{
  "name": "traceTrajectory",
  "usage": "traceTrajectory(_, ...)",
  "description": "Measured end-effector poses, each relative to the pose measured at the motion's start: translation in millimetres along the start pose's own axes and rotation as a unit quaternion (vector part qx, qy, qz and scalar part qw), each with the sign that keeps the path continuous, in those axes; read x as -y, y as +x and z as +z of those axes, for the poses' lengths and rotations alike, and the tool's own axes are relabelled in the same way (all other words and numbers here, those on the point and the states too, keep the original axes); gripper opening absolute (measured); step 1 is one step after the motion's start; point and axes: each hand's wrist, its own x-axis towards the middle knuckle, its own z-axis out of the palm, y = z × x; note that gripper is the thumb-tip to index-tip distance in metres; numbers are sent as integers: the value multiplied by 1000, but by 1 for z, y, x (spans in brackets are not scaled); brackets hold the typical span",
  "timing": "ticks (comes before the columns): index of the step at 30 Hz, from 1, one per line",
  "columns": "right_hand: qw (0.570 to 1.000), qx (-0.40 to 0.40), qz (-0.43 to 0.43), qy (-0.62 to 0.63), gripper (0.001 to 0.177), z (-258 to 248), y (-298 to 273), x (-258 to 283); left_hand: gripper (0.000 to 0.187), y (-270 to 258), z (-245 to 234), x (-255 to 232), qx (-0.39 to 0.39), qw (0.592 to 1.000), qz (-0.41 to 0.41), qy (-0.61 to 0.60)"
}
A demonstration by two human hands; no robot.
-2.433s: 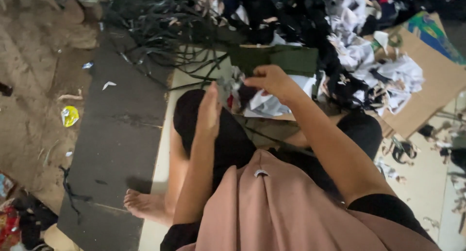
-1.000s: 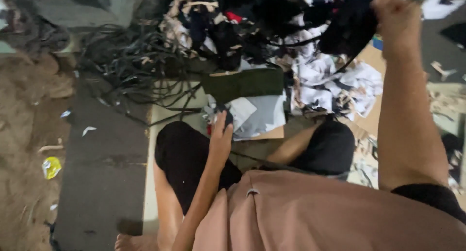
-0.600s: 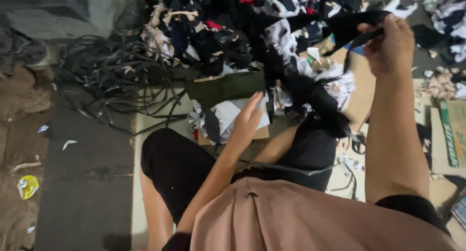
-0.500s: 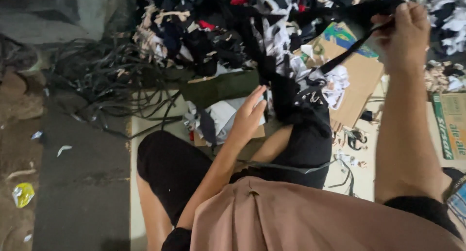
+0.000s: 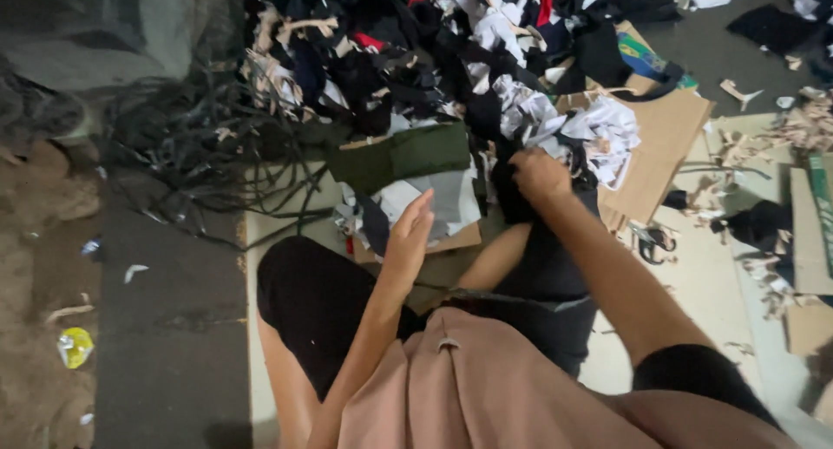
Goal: The person sits on the floor and folds various pieces of clothing, including red, black, white, and grey items, into a neat stack on a piece of cardboard. They handle each item individually, smoothing and folding them before placing them on the pile.
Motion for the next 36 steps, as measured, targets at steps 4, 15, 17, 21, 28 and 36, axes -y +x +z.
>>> traceTrajectory(4,976,-161,-101,106,34,-69,65,-48,44,14,-22,51,-72,995,69,23)
traceTrajectory(15,921,-356,-96,129,22,-215,-46,-36,56,39,38,-8,35,998,17,-48)
traceTrajectory(17,896,-401,-129,137,21,-194,-92,-6,59,50,57,-5,50,997,24,-59)
traceTrajectory(21,901,-300,-91,299,31,-113,-160,31,74,53,98,-6,98,973,-104,-179)
traceTrajectory(28,676,-204,123,697,29,-73,-205,6,50,34,101,-17,92,992,-49,-77)
traceTrajectory(36,618,52,266,738,65,0,-34,-60,64,19,99,9,204,979,-2,-5)
